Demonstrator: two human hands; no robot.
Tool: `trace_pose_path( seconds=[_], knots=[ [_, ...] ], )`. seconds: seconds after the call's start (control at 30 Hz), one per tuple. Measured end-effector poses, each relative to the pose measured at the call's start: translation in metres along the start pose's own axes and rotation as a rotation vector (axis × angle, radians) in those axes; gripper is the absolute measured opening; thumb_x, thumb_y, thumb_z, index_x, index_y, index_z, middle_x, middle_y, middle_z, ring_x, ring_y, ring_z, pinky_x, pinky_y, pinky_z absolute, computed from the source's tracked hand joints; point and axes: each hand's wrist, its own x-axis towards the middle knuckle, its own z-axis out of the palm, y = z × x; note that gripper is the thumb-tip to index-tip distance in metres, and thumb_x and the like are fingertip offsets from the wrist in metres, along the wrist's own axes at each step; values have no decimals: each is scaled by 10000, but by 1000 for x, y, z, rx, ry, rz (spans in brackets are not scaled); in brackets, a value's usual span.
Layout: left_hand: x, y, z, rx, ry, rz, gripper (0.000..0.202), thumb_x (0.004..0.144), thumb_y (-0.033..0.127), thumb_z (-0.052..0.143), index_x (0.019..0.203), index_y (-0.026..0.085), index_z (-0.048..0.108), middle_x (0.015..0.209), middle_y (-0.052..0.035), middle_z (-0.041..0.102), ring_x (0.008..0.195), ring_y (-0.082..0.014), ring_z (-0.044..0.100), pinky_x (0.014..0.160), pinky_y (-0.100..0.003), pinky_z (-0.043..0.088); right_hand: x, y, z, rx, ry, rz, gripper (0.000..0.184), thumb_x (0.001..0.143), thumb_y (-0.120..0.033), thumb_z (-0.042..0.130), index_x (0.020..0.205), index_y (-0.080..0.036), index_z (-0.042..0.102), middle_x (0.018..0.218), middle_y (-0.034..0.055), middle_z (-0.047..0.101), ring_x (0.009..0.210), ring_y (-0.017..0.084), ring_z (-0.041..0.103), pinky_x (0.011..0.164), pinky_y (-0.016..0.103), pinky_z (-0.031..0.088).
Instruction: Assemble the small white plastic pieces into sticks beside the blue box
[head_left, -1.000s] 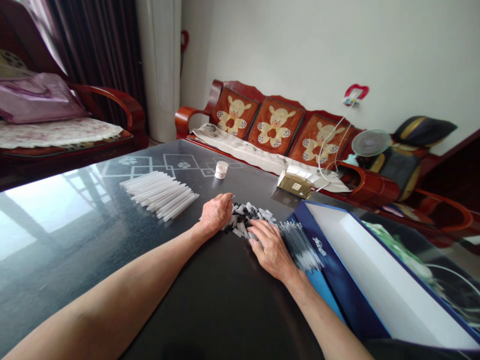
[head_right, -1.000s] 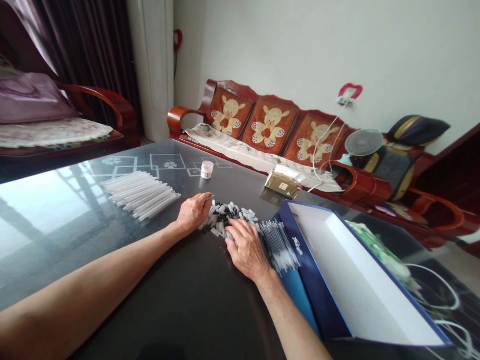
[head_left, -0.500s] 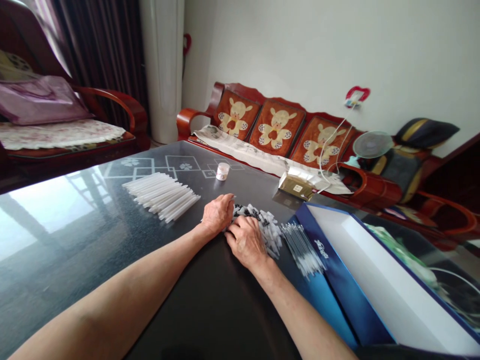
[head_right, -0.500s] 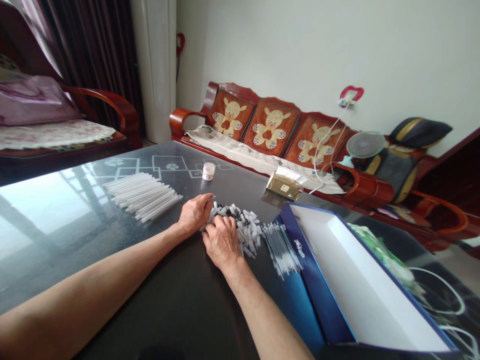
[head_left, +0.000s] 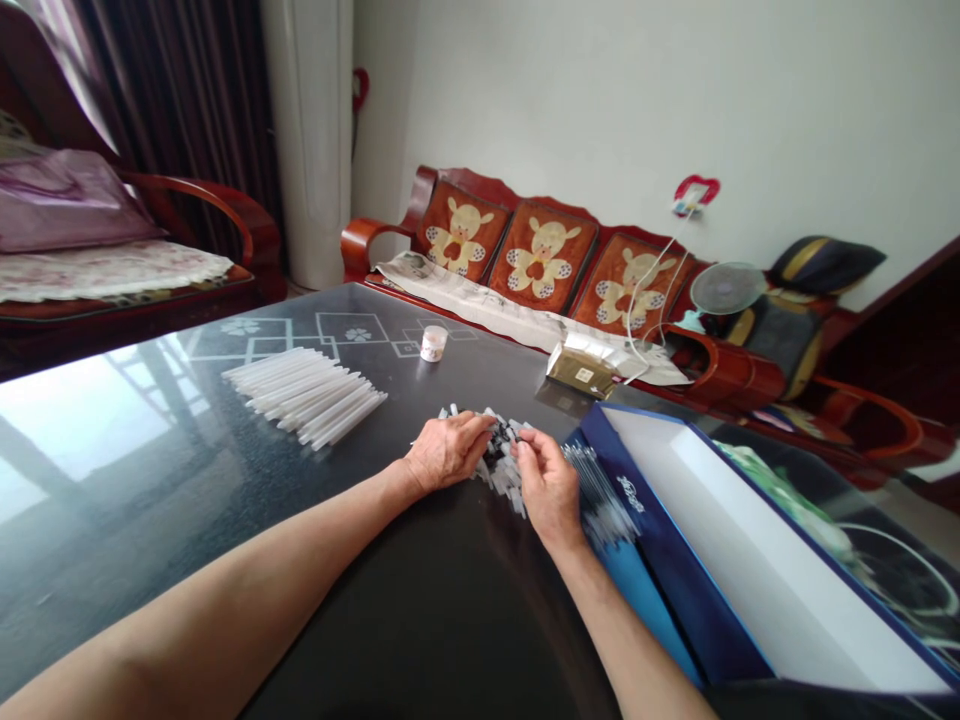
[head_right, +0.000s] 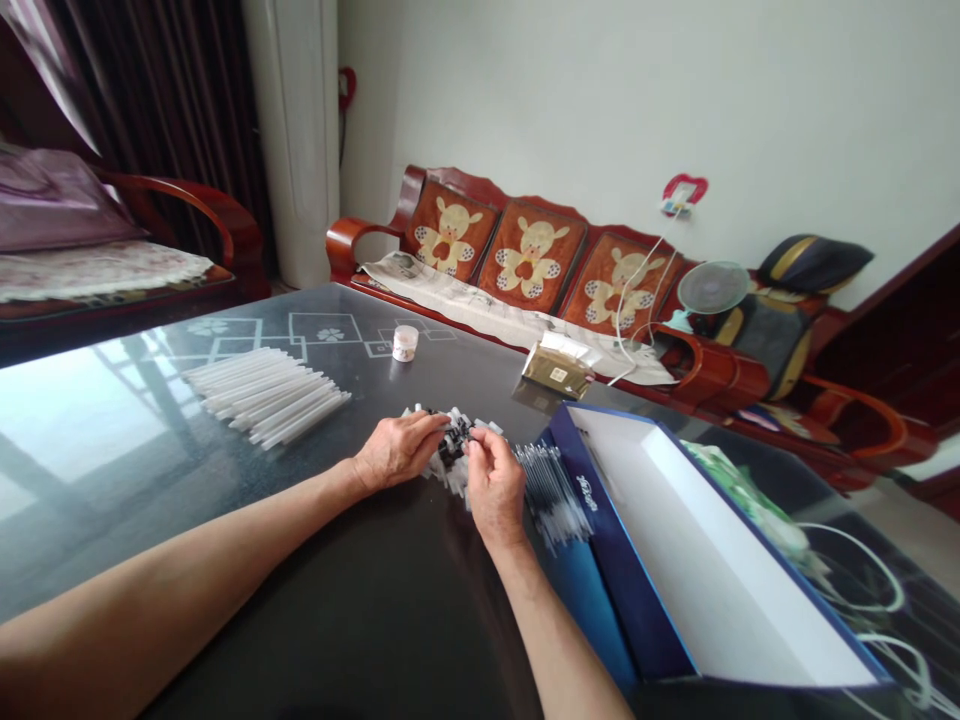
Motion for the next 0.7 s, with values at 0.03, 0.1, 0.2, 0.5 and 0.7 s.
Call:
trace_pose_path(
  seconds=[0.03,0.1,0.2,0.5,0.7],
  knots=[
    [0,3,0,3,-9,25,304,943,310,367,1159,181,538,880,-45,647,719,-136,630,614,-223,478,1,2,-1,50,-4,39,231,856,-338,527,1006,-184,612,925,75,701,819,191,687,741,311,545],
    [-1,7,1,12,-16,63,306,947,318,357,1157,183,534,862,-42,640,703,-134,625,583,-215,465,3,4,-3,111,-21,83,236,838,-349,550,992,-184,620,902,69,708,816,197,694,741,315,552],
    [-2,10,1,19,-34,96,304,951,322,347,1149,186,532,844,-40,628,689,-132,618,566,-213,452,4,3,-2,141,-44,99,236,823,-352,569,980,-187,631,890,66,716,817,200,696,748,318,555],
    [-2,14,-1,21,-109,112,309,954,319,328,1127,181,543,810,-36,602,671,-140,594,555,-230,432,2,5,-2,74,-106,-13,204,828,-304,562,981,-200,648,940,65,719,851,199,686,803,339,548],
    [-2,13,-4,34,-183,109,310,949,330,339,1099,184,567,801,-40,587,647,-134,577,566,-232,438,4,2,-7,-65,-108,-116,174,819,-280,570,948,-209,663,937,58,716,838,188,679,803,326,544]
  ],
)
